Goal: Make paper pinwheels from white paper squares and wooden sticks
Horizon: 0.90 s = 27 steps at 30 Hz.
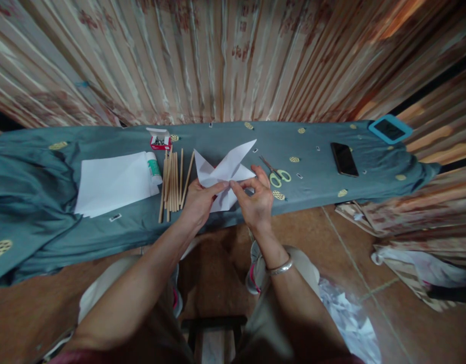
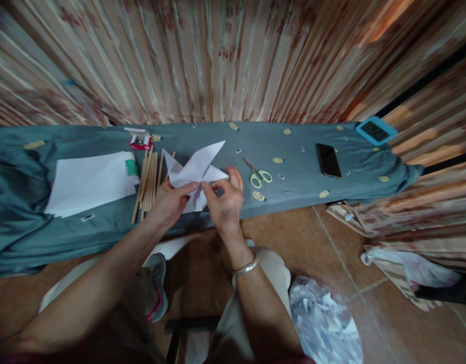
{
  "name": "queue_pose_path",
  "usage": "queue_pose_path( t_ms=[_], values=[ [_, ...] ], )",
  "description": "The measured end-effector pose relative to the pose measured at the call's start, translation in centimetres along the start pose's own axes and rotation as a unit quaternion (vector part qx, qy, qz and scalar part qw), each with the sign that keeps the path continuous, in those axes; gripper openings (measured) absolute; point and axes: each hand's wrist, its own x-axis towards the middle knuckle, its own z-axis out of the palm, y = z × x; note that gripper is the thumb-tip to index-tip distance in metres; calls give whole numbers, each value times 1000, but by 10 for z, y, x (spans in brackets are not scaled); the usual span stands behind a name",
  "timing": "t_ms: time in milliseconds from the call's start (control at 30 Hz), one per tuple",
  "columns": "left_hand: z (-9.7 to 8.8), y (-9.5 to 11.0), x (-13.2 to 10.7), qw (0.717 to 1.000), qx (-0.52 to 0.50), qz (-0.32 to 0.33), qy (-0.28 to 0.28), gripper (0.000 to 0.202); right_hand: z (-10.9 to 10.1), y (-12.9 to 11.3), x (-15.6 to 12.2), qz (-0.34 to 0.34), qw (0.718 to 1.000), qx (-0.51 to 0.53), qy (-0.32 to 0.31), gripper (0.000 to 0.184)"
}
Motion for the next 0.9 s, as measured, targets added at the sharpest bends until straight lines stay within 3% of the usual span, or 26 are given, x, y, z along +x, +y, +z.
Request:
queue_pose_path(
  t_ms=[400,733,900],
  values=[
    [0,-1,1,1000,-6,-13,8,33,-3,-4,-1,11,1000,26,-6,21],
    [-8,11,7,999,-5,-22,33,41,-24,-6,-8,-122,992,-6,-16,13],
    [-16,10,7,999,20,-32,31,42,-36,2,-2,-52,998,18,-13,18]
  ],
)
